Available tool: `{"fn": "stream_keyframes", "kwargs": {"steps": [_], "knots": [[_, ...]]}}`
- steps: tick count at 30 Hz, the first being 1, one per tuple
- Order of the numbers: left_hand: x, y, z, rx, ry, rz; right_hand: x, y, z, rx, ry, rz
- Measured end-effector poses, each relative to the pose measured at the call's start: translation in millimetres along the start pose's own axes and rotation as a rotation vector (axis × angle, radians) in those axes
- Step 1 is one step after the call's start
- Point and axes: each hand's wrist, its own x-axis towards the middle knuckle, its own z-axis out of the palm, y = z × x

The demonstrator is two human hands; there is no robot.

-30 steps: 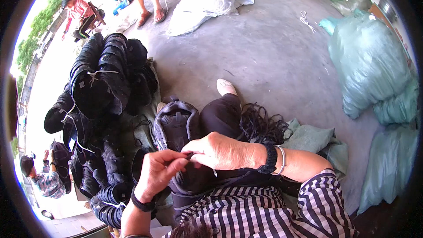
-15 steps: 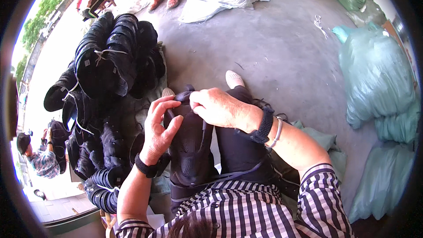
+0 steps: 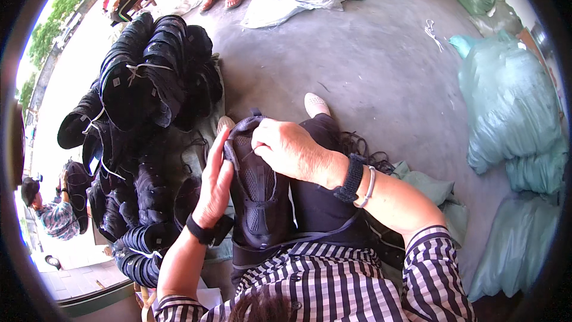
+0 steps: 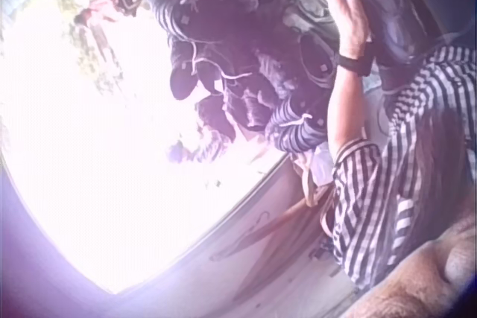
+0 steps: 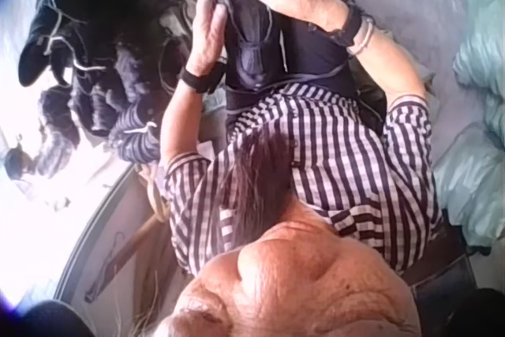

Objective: Lace up black athletic shoes by hand while sitting.

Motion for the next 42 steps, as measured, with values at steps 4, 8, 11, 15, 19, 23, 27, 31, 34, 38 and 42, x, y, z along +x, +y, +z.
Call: {"fn": "stream_keyframes", "kwargs": {"steps": [4, 8, 11, 15, 19, 23, 27, 31, 34, 38, 42], "knots": [[-29, 13, -2, 0.483, -0.011, 0.242, -6, -18, -13, 0.23, -0.023, 0.158], [-44, 17, -10, 0.637, -0.086, 0.213, -35, -42, -19, 0.206, -0.022, 0.265], [-39, 20, -6, 0.637, -0.139, 0.185, -55, -50, -10, 0.071, -0.077, 0.264], [-48, 22, 5, 0.646, -0.157, 0.185, -68, -54, 3, 0.051, -0.032, 0.292], [-54, 27, 19, 0.755, -0.159, 0.164, -76, -46, 14, 0.199, -0.016, 0.44], [-52, 17, 15, 0.679, -0.145, 0.165, -76, -47, 15, 0.297, -0.027, 0.511], [-51, 10, 5, 0.602, -0.14, 0.201, -79, -51, 17, 0.184, -0.025, 0.455], [-51, 6, 4, 0.579, -0.115, 0.228, -75, -56, 19, 0.101, 0.005, 0.396], [-51, 8, 4, 0.575, -0.114, 0.218, -74, -57, 22, 0.042, 0.02, 0.381], [-51, 6, 6, 0.591, -0.101, 0.232, -74, -55, 28, 0.021, 0.053, 0.38], [-52, 5, 6, 0.584, -0.092, 0.25, -75, -56, 28, -0.005, 0.064, 0.362]]}}
